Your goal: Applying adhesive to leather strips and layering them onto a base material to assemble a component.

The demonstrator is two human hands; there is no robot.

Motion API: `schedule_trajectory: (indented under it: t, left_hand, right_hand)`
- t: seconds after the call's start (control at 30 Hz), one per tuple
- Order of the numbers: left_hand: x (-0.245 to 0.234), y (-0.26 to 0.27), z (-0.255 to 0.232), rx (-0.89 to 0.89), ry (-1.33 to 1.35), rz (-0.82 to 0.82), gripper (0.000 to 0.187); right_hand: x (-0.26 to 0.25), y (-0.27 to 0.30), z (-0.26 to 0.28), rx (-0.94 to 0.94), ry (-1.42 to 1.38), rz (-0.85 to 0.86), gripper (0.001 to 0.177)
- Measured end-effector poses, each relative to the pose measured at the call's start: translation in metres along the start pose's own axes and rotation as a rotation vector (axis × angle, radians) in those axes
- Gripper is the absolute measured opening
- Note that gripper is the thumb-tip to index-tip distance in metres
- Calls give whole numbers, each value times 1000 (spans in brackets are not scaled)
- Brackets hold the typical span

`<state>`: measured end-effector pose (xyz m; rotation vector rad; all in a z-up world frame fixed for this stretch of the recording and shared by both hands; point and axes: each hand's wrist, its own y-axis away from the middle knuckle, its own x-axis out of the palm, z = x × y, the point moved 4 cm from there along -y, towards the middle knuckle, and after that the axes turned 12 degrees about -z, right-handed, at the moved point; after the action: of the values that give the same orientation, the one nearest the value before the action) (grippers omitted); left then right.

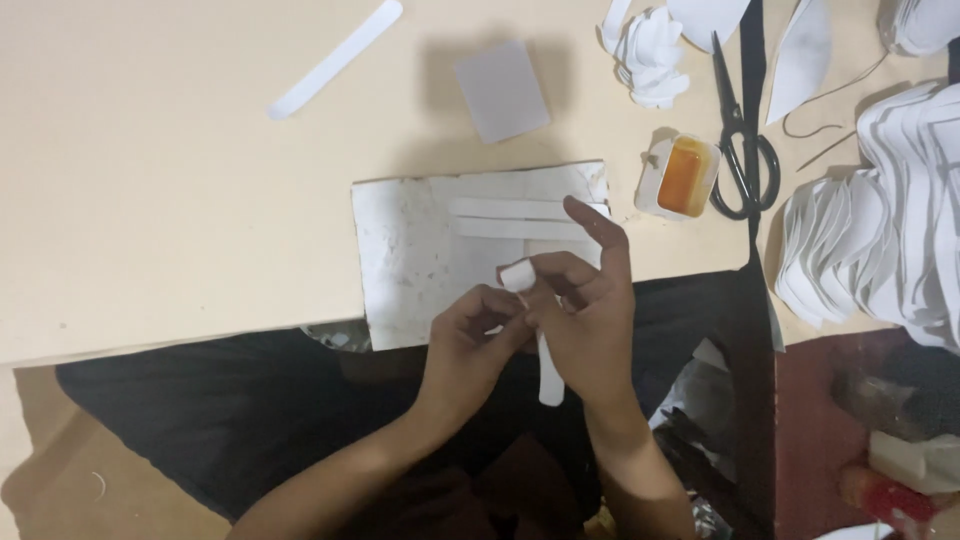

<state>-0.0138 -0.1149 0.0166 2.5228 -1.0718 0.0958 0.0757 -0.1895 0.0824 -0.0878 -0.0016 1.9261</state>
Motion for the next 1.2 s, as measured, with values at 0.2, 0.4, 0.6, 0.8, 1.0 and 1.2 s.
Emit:
schedule_trajectory:
  t: [0.2,0.4,0.6,0.8,1.0,1.2]
  left_hand:
    - [-42,-62,-53,756,-725,-56,42]
    - [-52,-107,-26,680,-1179,195,40]
    - [-57,-108,-20,578,-1136,145,39]
    - [-59,-110,-20,551,-1045,169,38]
    - [-58,-108,-29,519,-1022,168,30]
    - [-58,-110,-28,514,-1036,163,26]
  right_hand:
    - [-42,-42,-21,31,331,108,51]
    - [-11,-60,-35,183,578,347,61]
    - [10,-66,-47,241,634,413,51]
    - [22,-68,-44,257,644,434,49]
    - [27,-69,-43,251,678,483,49]
    - [26,-70,-47,243,706,494,49]
